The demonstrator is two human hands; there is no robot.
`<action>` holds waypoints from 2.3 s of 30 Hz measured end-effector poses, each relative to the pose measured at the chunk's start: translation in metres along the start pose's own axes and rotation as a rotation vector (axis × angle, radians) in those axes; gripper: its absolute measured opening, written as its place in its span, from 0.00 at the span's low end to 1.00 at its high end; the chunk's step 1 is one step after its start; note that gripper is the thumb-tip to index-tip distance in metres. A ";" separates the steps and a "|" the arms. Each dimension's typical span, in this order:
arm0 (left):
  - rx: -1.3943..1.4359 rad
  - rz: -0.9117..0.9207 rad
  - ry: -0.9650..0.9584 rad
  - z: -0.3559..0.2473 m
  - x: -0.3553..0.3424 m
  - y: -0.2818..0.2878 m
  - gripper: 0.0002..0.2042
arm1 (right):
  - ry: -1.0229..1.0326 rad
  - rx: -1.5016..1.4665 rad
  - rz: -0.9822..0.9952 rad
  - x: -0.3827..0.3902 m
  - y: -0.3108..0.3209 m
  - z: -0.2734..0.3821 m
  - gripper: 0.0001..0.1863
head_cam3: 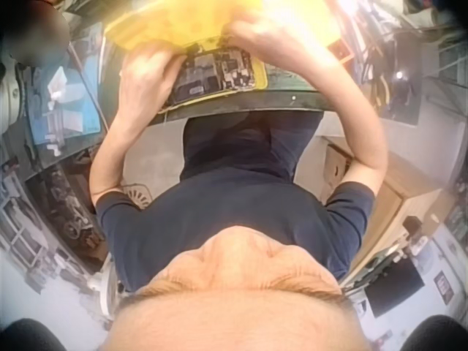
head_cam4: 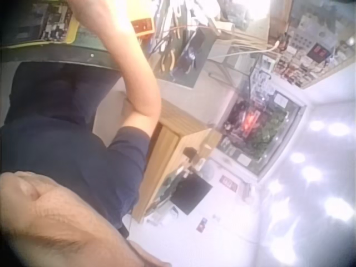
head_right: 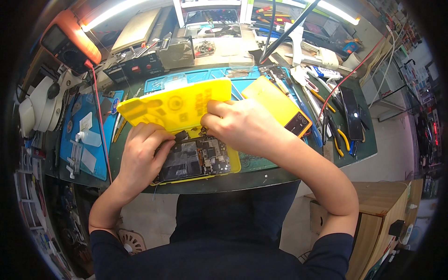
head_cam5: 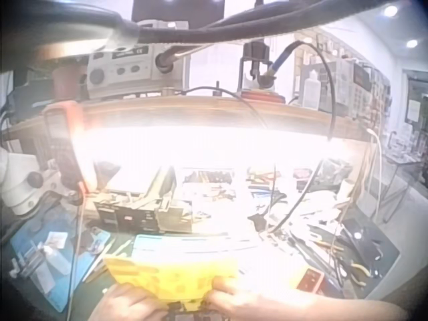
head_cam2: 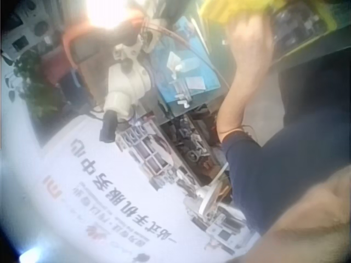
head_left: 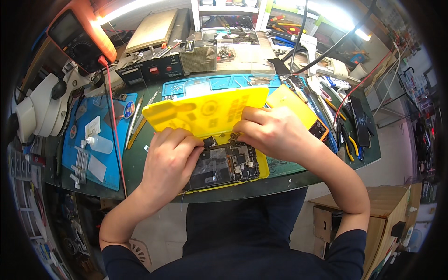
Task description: The person handles a small circuit board, placing it into a yellow protective case and closing it. They then retrieve a disassembled smartphone, inspect the internal components, and place the device into a clear plastic container.
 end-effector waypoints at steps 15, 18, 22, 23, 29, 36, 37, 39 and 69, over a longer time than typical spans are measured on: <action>0.019 -0.004 -0.022 -0.006 -0.009 -0.013 0.05 | -0.100 -0.048 -0.077 0.002 0.001 0.007 0.08; 0.048 -0.013 -0.044 -0.009 -0.010 -0.014 0.05 | -0.149 -0.038 -0.079 0.009 0.012 0.004 0.06; 0.129 0.036 -0.100 -0.014 -0.009 -0.017 0.07 | -0.165 -0.034 -0.053 0.021 0.011 0.003 0.07; 0.119 0.052 -0.107 -0.016 -0.009 -0.018 0.08 | -0.160 -0.039 -0.061 0.022 0.010 0.004 0.07; 0.037 0.032 -0.107 -0.019 -0.009 -0.020 0.09 | -0.190 -0.043 -0.063 0.027 0.003 0.010 0.07; 0.001 0.006 -0.111 -0.021 -0.009 -0.021 0.07 | -0.187 -0.036 -0.076 0.024 -0.002 0.013 0.09; -0.007 0.006 -0.105 -0.020 -0.009 -0.022 0.06 | -0.176 -0.042 -0.088 0.024 -0.003 0.013 0.10; -0.031 -0.009 -0.097 -0.019 -0.008 -0.021 0.06 | -0.186 -0.054 -0.059 0.023 -0.003 0.012 0.09; 0.080 0.301 -0.184 -0.038 0.020 -0.003 0.29 | -0.626 0.263 -0.157 0.099 0.060 -0.028 0.20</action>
Point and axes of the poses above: each hand's wrist, its own x-axis away from the middle knuckle, its own y-axis out of the back of the hand, z = x × y, the point moved 2 cm from there along -x, towards the middle knuckle, and after that the axes turned 9 degrees about -z, right-handed, at the moved point
